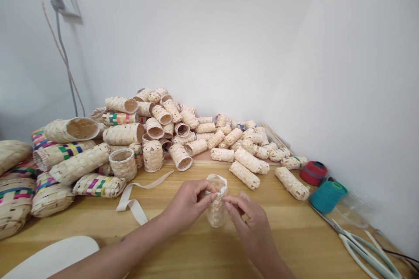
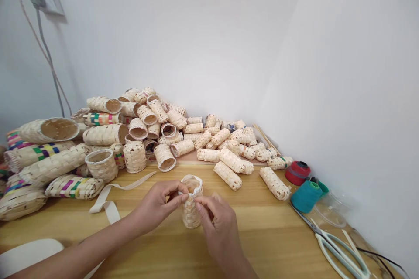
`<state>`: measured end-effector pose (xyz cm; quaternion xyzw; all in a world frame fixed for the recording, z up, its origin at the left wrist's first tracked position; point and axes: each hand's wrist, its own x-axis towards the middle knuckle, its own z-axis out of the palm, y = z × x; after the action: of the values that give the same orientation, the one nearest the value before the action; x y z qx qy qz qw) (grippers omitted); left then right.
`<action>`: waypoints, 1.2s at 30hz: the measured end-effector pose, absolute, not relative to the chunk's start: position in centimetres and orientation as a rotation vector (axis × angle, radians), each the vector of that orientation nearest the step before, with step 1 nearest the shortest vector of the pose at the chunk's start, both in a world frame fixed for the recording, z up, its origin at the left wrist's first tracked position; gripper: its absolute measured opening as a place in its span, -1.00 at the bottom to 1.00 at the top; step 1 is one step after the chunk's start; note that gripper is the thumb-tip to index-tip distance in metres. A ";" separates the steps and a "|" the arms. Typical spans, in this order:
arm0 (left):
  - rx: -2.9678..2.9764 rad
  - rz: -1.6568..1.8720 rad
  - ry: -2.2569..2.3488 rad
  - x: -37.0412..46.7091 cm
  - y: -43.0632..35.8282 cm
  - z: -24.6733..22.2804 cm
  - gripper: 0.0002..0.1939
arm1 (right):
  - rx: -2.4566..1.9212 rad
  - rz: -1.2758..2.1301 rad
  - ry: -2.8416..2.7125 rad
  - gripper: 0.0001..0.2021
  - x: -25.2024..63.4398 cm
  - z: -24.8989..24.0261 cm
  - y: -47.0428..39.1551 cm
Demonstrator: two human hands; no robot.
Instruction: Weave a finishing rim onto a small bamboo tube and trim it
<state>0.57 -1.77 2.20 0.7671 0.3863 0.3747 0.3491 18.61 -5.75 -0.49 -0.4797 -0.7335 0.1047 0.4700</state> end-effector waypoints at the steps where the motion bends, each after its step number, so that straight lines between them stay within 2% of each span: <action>1: 2.005 0.983 1.005 0.6 -1.8 2.2 -0.81 | -1.176 0.257 -1.793 -0.81 18.6 -0.4 -5.8; 23: 2.177 1.038 1.050 0.6 -2.0 1.8 -0.83 | -1.160 0.326 -1.786 -0.80 18.6 -0.3 -5.8; 29: 2.485 1.117 0.953 0.7 -2.2 0.9 -0.84 | -1.163 0.333 -1.796 -0.77 18.5 0.0 -6.1; 36: 2.739 1.197 0.841 0.8 -2.3 -0.3 -0.80 | -1.243 0.609 -1.621 -0.76 18.3 -0.8 -5.8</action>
<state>0.80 -2.31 -0.30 0.8819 0.2708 0.3854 0.0183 18.34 -5.77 -0.78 -0.5102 -0.6656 0.2499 0.4839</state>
